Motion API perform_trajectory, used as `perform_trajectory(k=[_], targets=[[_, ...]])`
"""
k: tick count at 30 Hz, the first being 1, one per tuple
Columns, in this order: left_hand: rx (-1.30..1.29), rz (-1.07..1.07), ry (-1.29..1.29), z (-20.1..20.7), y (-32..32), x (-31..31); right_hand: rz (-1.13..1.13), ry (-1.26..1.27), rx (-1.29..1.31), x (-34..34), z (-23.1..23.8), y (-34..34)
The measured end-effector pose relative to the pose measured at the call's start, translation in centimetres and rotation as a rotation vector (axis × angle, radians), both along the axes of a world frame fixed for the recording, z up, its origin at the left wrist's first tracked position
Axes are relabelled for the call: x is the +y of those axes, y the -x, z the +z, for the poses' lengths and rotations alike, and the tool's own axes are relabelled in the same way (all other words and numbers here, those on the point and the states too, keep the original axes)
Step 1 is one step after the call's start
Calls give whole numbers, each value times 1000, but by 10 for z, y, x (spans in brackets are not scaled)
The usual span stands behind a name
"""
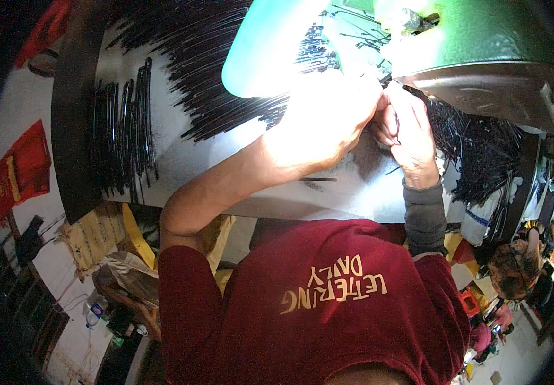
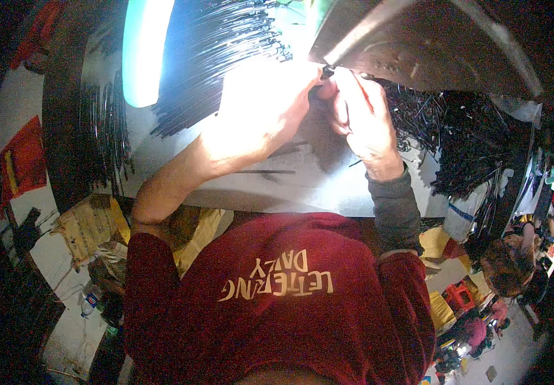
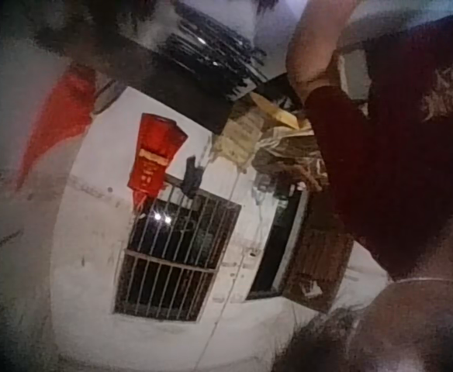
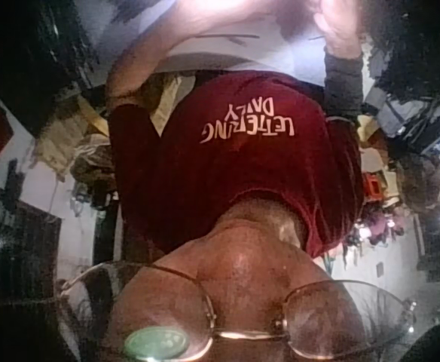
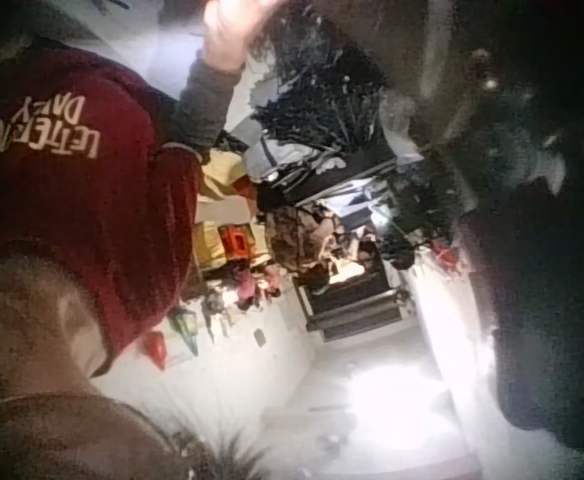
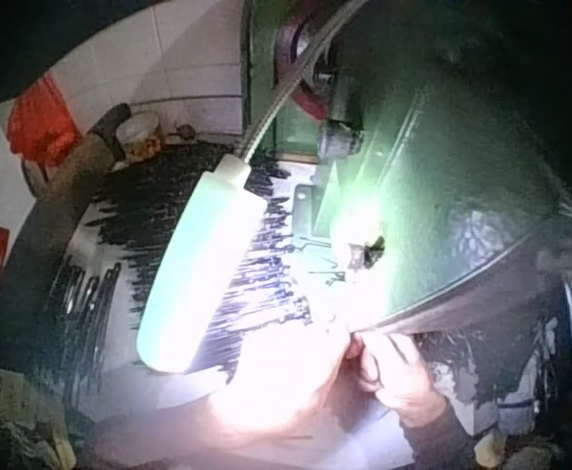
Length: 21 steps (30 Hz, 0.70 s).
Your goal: The person repeatedly feeds black plastic ties into a machine to process them and arranges the ties on the table by hand.
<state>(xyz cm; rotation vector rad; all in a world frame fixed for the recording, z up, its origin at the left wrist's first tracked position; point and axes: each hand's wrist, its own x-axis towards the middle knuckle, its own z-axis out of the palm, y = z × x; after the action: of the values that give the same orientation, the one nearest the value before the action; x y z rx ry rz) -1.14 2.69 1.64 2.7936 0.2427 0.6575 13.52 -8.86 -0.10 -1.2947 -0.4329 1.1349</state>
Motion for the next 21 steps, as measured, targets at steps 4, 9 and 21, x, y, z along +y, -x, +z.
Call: perform_trajectory(k=[4, 9, 21], targets=[[-266, -66, 160, -27, -3, -3, 20, 7, -75, 0, 0, 4], [-151, -118, 666, -5, -2, -17, -80, -30, -92, -7, 5, 13], [-111, 273, 2, -18, 23, 47, 184, -134, -1091, -92, 0, 10]])
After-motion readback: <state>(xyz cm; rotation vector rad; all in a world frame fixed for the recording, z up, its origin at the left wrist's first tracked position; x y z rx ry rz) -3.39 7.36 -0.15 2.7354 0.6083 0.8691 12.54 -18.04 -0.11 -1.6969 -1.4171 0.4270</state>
